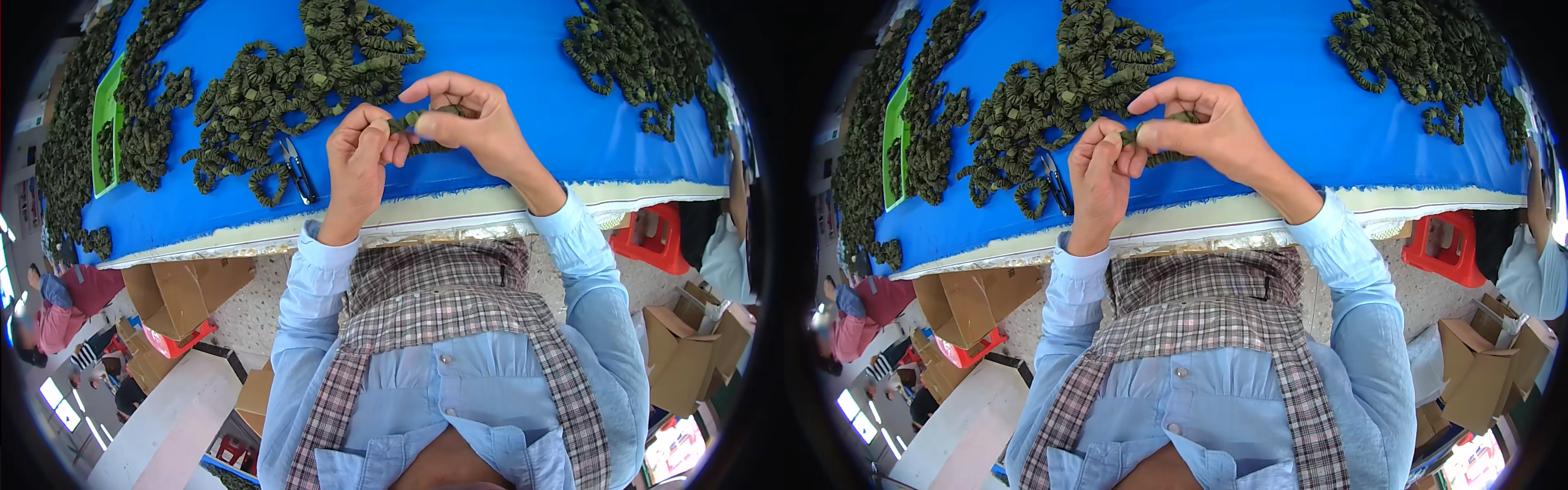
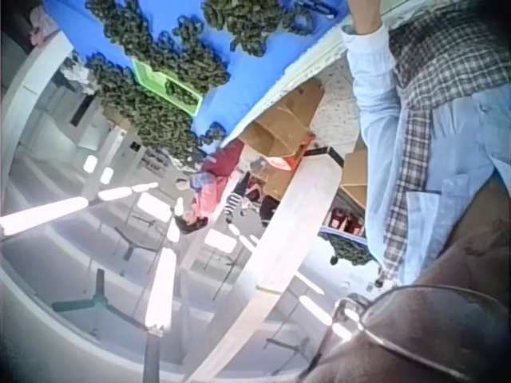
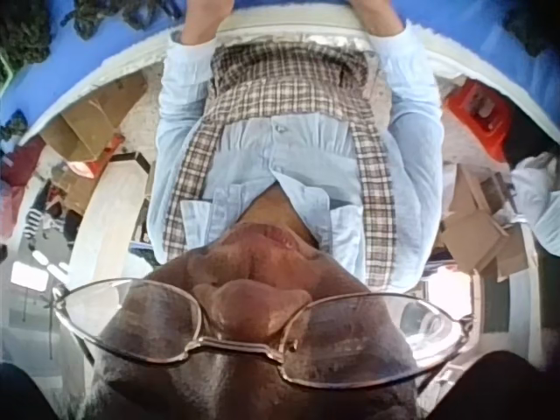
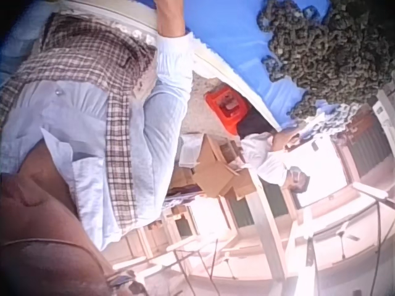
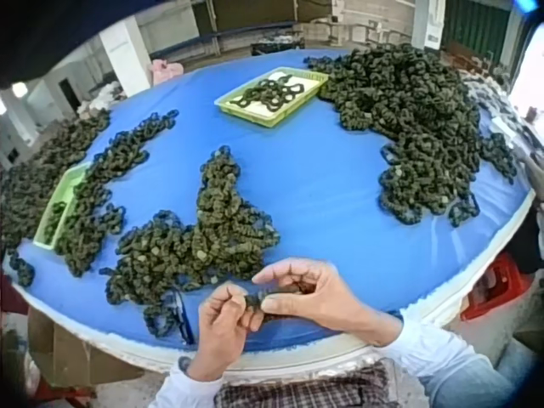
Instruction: The person manipulates green camouflage-patterned cord on a blue table, twisting and joining segments by hand. They use a pair of pliers to secure the connections and place the finished loops into a green tray.
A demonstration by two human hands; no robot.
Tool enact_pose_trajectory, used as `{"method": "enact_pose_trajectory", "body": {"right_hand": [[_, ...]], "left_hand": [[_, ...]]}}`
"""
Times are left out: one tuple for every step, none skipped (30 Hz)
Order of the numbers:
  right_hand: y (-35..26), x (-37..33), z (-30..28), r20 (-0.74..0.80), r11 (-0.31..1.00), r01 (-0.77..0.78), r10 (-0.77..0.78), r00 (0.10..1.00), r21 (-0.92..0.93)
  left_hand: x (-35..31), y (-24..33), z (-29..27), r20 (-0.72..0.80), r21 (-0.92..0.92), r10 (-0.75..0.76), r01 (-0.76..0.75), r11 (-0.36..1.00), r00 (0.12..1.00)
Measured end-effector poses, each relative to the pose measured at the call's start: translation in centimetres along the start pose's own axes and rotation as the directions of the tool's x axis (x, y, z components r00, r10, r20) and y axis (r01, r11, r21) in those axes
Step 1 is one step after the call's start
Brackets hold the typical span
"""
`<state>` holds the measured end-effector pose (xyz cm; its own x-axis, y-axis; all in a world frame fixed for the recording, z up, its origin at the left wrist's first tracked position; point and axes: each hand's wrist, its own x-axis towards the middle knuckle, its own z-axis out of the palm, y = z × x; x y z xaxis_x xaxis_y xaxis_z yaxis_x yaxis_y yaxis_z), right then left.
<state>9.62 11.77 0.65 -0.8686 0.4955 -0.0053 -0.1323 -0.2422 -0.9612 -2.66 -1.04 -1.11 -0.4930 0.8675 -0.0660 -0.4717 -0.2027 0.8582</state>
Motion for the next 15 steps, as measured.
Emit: {"method": "enact_pose_trajectory", "body": {"right_hand": [[0.04,-0.09,0.21,-0.008,0.991,0.044,-0.045,0.999,-0.129],[0.07,-0.18,0.43,-0.010,0.963,0.086,-0.091,0.996,-0.255],[0.03,-0.26,0.72,-0.022,0.966,0.078,-0.086,0.996,-0.246],[-0.04,-0.34,1.02,-0.033,0.969,0.070,-0.080,0.996,-0.237],[-0.07,-0.37,1.19,-0.043,0.972,0.063,-0.074,0.996,-0.228],[-0.06,-0.38,1.10,-0.044,0.967,0.050,-0.063,0.997,-0.249],[-0.03,-0.36,0.95,-0.045,0.962,0.037,-0.051,0.998,-0.270],[-0.02,-0.38,0.83,-0.046,0.957,0.024,-0.039,0.998,-0.290],[-0.16,-0.35,0.78,-0.045,0.952,0.021,-0.036,0.998,-0.307],[-0.41,-0.32,0.73,-0.043,0.946,0.018,-0.034,0.998,-0.323],[-0.55,-0.31,0.67,-0.042,0.940,0.016,-0.032,0.999,-0.340],[-0.58,-0.34,0.56,-0.037,0.945,-0.002,-0.010,0.999,-0.327],[-0.60,-0.37,0.45,-0.031,0.949,-0.021,0.011,0.999,-0.314],[-0.60,-0.35,0.41,-0.025,0.953,-0.039,0.033,0.999,-0.301],[-0.49,-0.36,0.45,0.006,0.957,-0.001,0.003,1.000,-0.291]], "left_hand": [[-0.06,0.19,0.17,-0.021,0.036,-0.022,0.022,0.999,1.000],[-0.12,0.30,0.24,-0.043,0.071,-0.042,0.045,0.996,0.998],[-0.15,0.08,0.01,-0.023,0.059,-0.026,0.028,0.998,0.999],[-0.21,-0.37,-0.41,-0.004,0.048,-0.010,0.010,0.999,1.000],[-0.26,-0.59,-0.65,0.015,0.035,0.007,-0.007,0.999,1.000],[-0.27,-0.57,-0.60,0.020,0.016,0.006,-0.007,1.000,1.000],[-0.32,-0.46,-0.52,0.024,-0.003,0.006,-0.006,1.000,1.000],[-0.38,-0.37,-0.47,0.028,-0.022,0.007,-0.006,1.000,1.000],[-0.48,-0.19,-0.49,0.023,-0.014,0.023,-0.023,1.000,0.999],[-0.61,-0.01,-0.52,0.019,-0.006,0.040,-0.040,0.999,0.999],[-0.73,0.11,-0.53,0.015,0.001,0.057,-0.057,0.998,0.998],[-0.83,0.20,-0.49,0.012,-0.007,0.070,-0.070,0.998,0.998],[-0.92,0.26,-0.45,0.009,-0.015,0.083,-0.083,0.996,0.997],[-0.96,0.32,-0.44,0.005,-0.023,0.096,-0.096,0.995,0.995],[-0.89,0.36,-0.70,0.036,-0.040,0.070,-0.069,0.997,0.997]]}}
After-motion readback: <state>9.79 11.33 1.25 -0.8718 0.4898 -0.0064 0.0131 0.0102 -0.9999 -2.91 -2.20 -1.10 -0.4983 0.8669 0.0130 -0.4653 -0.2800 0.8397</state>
